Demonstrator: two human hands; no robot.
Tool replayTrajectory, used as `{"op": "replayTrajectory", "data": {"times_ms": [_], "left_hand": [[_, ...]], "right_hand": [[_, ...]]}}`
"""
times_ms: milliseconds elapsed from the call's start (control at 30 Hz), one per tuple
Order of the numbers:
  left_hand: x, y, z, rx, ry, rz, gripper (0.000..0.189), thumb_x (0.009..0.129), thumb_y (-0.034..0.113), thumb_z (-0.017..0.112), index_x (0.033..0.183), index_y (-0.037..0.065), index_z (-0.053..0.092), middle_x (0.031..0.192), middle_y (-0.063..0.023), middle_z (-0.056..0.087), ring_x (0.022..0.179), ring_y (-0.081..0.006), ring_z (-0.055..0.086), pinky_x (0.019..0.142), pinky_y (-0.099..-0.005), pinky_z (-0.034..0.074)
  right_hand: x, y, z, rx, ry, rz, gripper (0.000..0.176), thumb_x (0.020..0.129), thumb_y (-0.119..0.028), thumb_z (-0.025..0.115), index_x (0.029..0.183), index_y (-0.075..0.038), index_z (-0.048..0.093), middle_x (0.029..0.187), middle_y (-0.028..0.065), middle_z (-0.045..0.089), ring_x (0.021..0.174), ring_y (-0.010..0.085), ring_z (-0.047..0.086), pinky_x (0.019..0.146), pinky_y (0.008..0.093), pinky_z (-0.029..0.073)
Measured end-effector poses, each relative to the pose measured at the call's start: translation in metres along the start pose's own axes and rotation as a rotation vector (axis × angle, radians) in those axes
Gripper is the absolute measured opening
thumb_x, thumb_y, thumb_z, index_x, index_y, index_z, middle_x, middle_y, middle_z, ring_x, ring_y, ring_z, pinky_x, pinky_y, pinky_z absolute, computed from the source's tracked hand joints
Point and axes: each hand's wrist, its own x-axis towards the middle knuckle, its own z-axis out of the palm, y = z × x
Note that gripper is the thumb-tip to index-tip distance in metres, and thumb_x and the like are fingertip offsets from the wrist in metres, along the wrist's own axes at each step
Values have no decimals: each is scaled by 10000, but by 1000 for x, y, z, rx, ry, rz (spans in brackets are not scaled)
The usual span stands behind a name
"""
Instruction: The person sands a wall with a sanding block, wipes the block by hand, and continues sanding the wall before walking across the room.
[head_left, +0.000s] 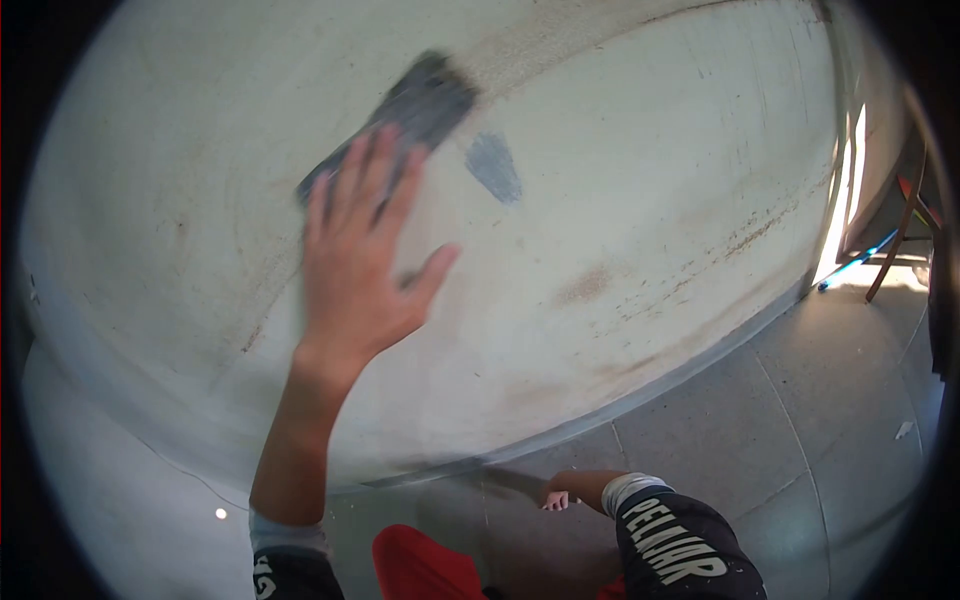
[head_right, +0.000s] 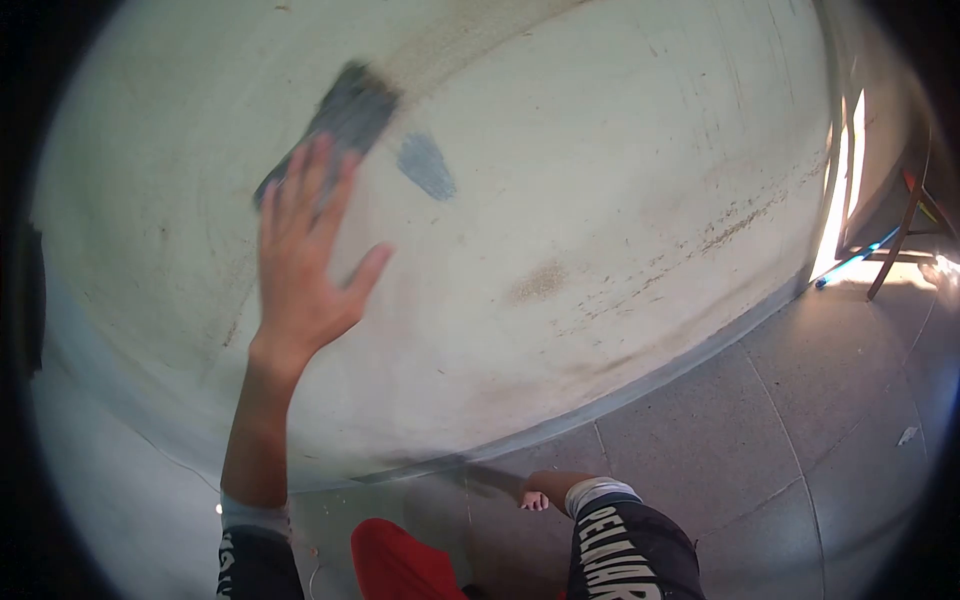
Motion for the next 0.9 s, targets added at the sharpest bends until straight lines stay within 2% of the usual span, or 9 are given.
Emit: {"op": "replayTrajectory", "data": {"times_ms": [67, 133, 300, 367, 433, 600, 667, 867, 900], "left_hand": [[-13, -10, -4, 0, -37, -3, 836, 856, 401, 719, 1568, 130, 377, 1653, -127, 288, 1533, -323, 243, 1211, -566, 180], [-7, -9, -3, 2, -79, -11, 861, 851, 372, 739, 1582, 134, 351, 1663, -138, 263, 1536, -351, 228, 1208, -591, 164], [82, 30, 11, -29, 108, 144, 892, 846, 418, 727, 1582, 102, 336, 1656, -125, 284, 1533, -327, 244, 1211, -581, 164], [124, 49, 22, 0, 185, 232, 809, 971, 546, 481, 1519, -37, 363, 1610, -202, 318, 1531, -298, 229, 1265, -489, 161], [155, 72, 37, 1, 240, 225, 817, 957, 534, 504, 1519, -40, 359, 1612, -202, 315, 1531, -297, 230, 1265, -491, 159], [125, 66, 33, -121, 247, 210, 812, 939, 487, 538, 1517, -52, 353, 1611, -201, 316, 1530, -286, 234, 1267, -480, 155], [78, 46, 28, -244, 175, 155, 905, 841, 430, 720, 1574, 66, 335, 1651, -119, 296, 1530, -320, 253, 1213, -569, 170], [-12, 15, 7, -72, -154, 54, 959, 825, 412, 728, 1589, 42, 281, 1663, -143, 257, 1545, -325, 213, 1228, -567, 121], [-9, 16, 4, -62, -187, 56, 971, 821, 409, 730, 1592, 40, 269, 1667, -146, 243, 1550, -326, 199, 1230, -567, 109]], "right_hand": [[10, 5, -7, 22, 41, 18, 266, 1006, -361, 367, 785, -214, 392, 736, -22, 277, 654, 154, 326, 640, 344, 368], [49, 20, -21, 45, 37, 29, 388, 1007, -555, 401, 1230, -286, 569, 1143, -43, 565, 1134, 151, 526, 1004, 589, 418], [51, 18, -23, 95, 29, 79, 520, 1006, -575, 387, 1409, -271, 515, 1353, -14, 560, 1247, 175, 518, 1046, 587, 410], [48, 15, -17, 117, 44, 117, 575, 1005, -581, 383, 1475, -263, 478, 1435, -3, 539, 1293, 183, 510, 1057, 583, 408], [42, 15, -14, 91, 102, 134, 628, 1002, -590, 372, 1536, -261, 411, 1512, 10, 492, 1342, 186, 492, 1060, 579, 410], [15, 11, 0, 108, 151, 117, 625, 1005, -595, 362, 1535, -266, 408, 1528, 12, 477, 1353, 183, 486, 1056, 575, 416], [17, 7, -3, 106, 165, 91, 625, 1005, -596, 360, 1534, -267, 407, 1532, 13, 473, 1355, 182, 485, 1055, 574, 417], [30, 18, -14, 45, 50, 34, 629, 1011, -601, 338, 1528, -251, 422, 1518, 15, 487, 1334, 184, 501, 1036, 579, 435], [12, 10, -8, 90, 43, 26, 349, 1012, -502, 350, 1210, -231, 449, 1160, 2, 421, 1034, 179, 467, 889, 470, 439]]}}
